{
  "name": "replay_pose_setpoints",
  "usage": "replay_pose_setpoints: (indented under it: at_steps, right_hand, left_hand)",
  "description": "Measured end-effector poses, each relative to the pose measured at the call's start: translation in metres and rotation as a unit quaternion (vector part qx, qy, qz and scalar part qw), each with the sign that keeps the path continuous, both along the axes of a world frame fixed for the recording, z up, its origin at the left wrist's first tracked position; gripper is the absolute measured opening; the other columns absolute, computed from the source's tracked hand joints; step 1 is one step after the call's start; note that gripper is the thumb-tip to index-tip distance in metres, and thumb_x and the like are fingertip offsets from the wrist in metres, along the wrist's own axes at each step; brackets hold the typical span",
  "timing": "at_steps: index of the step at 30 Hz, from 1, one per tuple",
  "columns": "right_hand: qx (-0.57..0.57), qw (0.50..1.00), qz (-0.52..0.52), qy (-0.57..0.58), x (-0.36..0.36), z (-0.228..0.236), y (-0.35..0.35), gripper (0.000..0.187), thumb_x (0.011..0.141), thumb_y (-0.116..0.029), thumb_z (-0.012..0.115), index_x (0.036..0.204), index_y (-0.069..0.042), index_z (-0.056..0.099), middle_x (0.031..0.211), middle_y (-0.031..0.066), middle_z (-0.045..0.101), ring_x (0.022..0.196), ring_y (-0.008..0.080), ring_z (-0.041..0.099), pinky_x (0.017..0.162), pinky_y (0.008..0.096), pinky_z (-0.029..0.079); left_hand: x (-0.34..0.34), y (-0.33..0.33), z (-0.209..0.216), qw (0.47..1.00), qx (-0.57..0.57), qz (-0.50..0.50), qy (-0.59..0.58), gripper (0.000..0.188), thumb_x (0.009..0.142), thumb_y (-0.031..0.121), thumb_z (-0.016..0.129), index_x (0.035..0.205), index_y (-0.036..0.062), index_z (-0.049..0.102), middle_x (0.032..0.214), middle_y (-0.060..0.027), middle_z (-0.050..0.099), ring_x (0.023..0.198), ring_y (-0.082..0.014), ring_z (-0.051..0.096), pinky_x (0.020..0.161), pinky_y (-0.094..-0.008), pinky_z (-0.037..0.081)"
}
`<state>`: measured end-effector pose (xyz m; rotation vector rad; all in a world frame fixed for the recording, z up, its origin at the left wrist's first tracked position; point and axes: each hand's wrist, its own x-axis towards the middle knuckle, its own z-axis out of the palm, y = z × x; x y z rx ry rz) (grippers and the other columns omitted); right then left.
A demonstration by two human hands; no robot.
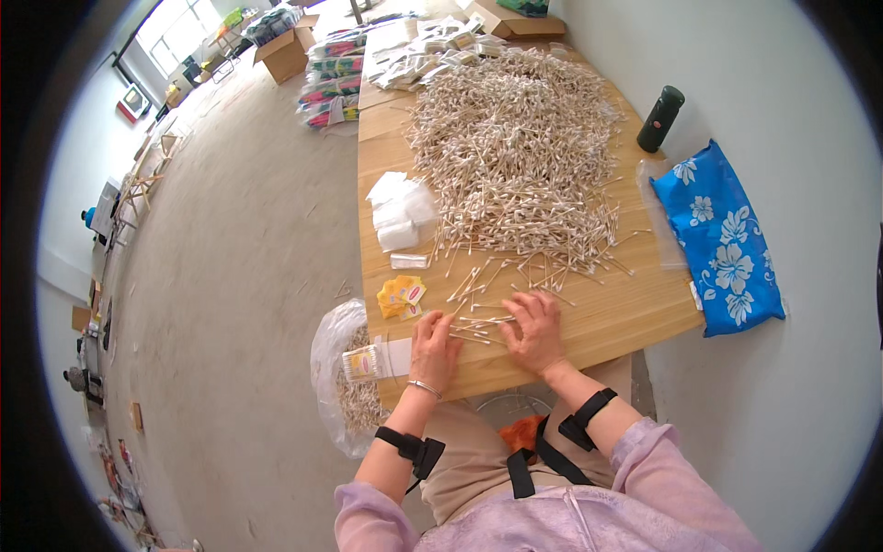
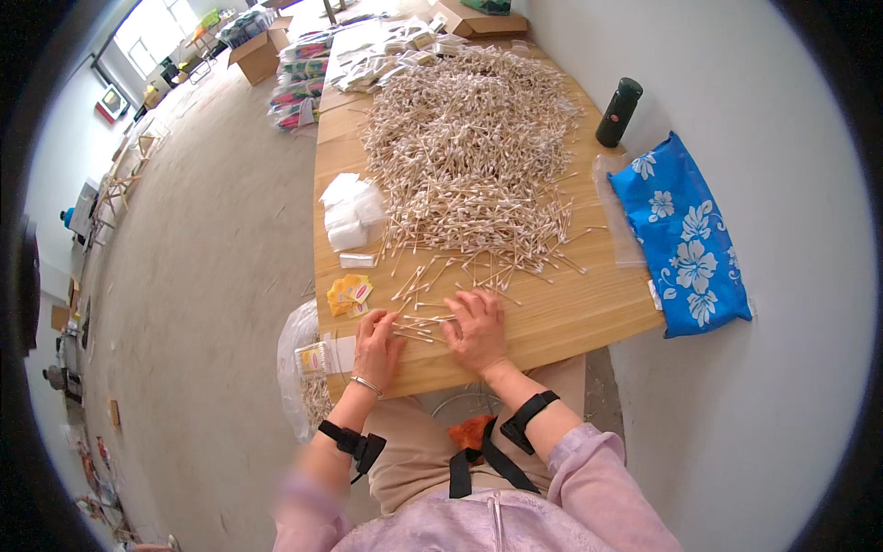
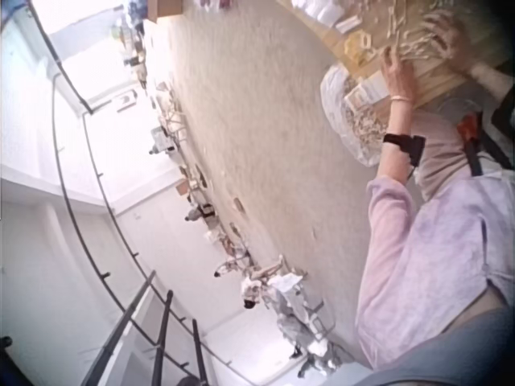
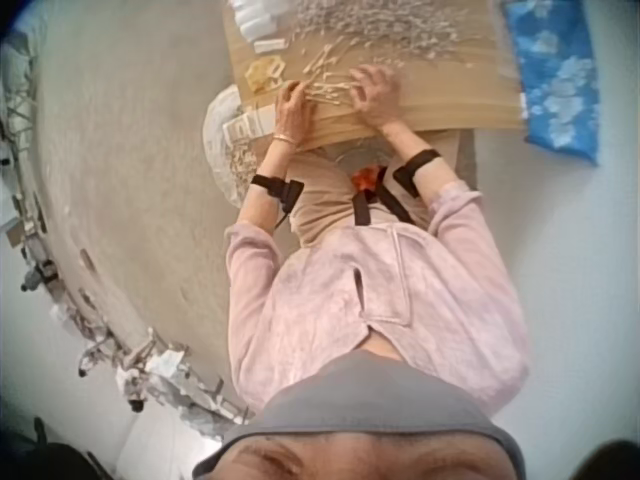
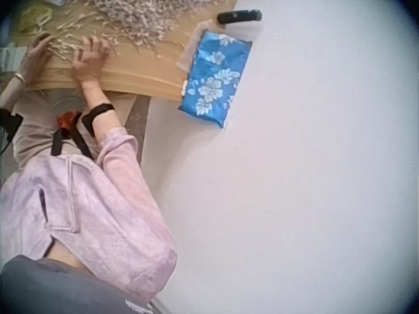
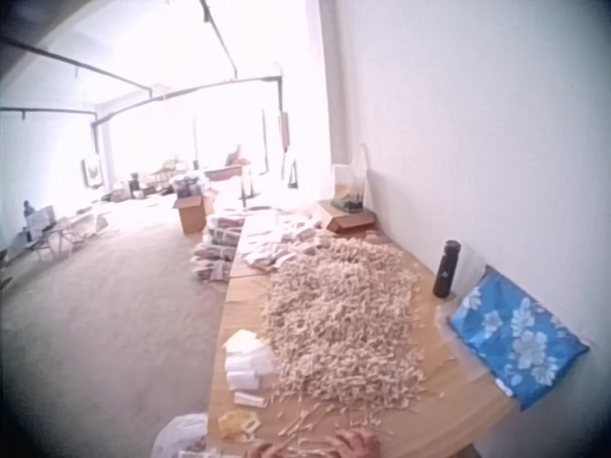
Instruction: Sorting cotton buds and placing them into a small plastic bag.
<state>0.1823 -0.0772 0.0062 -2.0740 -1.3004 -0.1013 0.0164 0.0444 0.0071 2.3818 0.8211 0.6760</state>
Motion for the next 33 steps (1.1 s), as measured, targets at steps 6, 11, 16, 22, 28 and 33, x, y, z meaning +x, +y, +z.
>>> replay_pose_setpoints:
  at_steps: [6, 11, 16, 22, 28, 33]
  right_hand:
    - [0.004, 0.999, 0.031, -0.015, 0.006, -0.007, -0.001, 0.021, 0.077, -0.028, 0.070, 0.096, -0.020, 0.071, 0.110, -0.0007, 0.059, 0.113, 0.0251, 0.045, 0.103, 0.0430, 0.031]
    - [0.023, 0.999, 0.024, 0.003, 0.010, -0.011, 0.004, 0.015, 0.077, -0.023, 0.070, 0.090, -0.017, 0.072, 0.106, -0.0014, 0.061, 0.112, 0.0244, 0.046, 0.100, 0.0414, 0.034]
    - [0.044, 0.998, 0.003, 0.037, 0.010, -0.010, 0.003, 0.010, 0.077, -0.019, 0.069, 0.086, -0.015, 0.070, 0.107, -0.0007, 0.060, 0.112, 0.0244, 0.046, 0.096, 0.0400, 0.036]
    - [0.057, 0.997, 0.005, 0.048, 0.011, -0.004, 0.002, 0.007, 0.079, -0.018, 0.068, 0.085, -0.015, 0.069, 0.111, 0.0001, 0.059, 0.113, 0.0253, 0.045, 0.096, 0.0401, 0.036]
    - [0.071, 0.996, 0.017, 0.055, 0.014, -0.007, 0.001, 0.009, 0.078, -0.014, 0.070, 0.087, -0.013, 0.067, 0.111, 0.0006, 0.061, 0.113, 0.0268, 0.046, 0.099, 0.0399, 0.034]
    - [0.088, 0.994, 0.035, 0.046, 0.011, 0.001, 0.001, 0.011, 0.076, -0.018, 0.072, 0.085, -0.015, 0.068, 0.100, -0.0001, 0.061, 0.105, 0.0259, 0.047, 0.094, 0.0393, 0.036]
  left_hand:
    - [0.012, 0.002, -0.013, 0.999, 0.031, -0.031, 0.007, 0.029, 0.071, 0.005, 0.072, 0.100, 0.0087, 0.066, 0.114, -0.0101, 0.056, 0.106, -0.0301, 0.052, 0.093, -0.0402, 0.043]
    - [0.016, 0.003, -0.013, 0.999, 0.006, -0.025, -0.019, 0.017, 0.074, 0.008, 0.070, 0.091, 0.0077, 0.068, 0.106, -0.0096, 0.060, 0.104, -0.0294, 0.054, 0.091, -0.0394, 0.044]
    - [0.019, -0.004, -0.010, 0.999, 0.008, -0.001, -0.040, 0.016, 0.077, 0.008, 0.069, 0.093, 0.0064, 0.069, 0.105, -0.0110, 0.061, 0.103, -0.0302, 0.053, 0.091, -0.0401, 0.043]
    - [0.044, -0.007, -0.001, 0.974, -0.165, 0.080, -0.136, 0.015, 0.086, 0.013, 0.067, 0.098, 0.0039, 0.070, 0.092, -0.0079, 0.064, 0.077, -0.0163, 0.060, 0.071, -0.0271, 0.049]
    - [0.053, -0.010, -0.009, 0.934, -0.305, 0.101, -0.156, 0.015, 0.088, 0.013, 0.067, 0.096, 0.0007, 0.069, 0.073, 0.0000, 0.066, 0.067, -0.0063, 0.056, 0.062, -0.0214, 0.046]
    - [0.050, -0.011, -0.004, 0.926, -0.317, 0.117, -0.167, 0.015, 0.088, 0.014, 0.068, 0.095, 0.0008, 0.070, 0.076, -0.0006, 0.067, 0.067, -0.0052, 0.057, 0.061, -0.0209, 0.047]
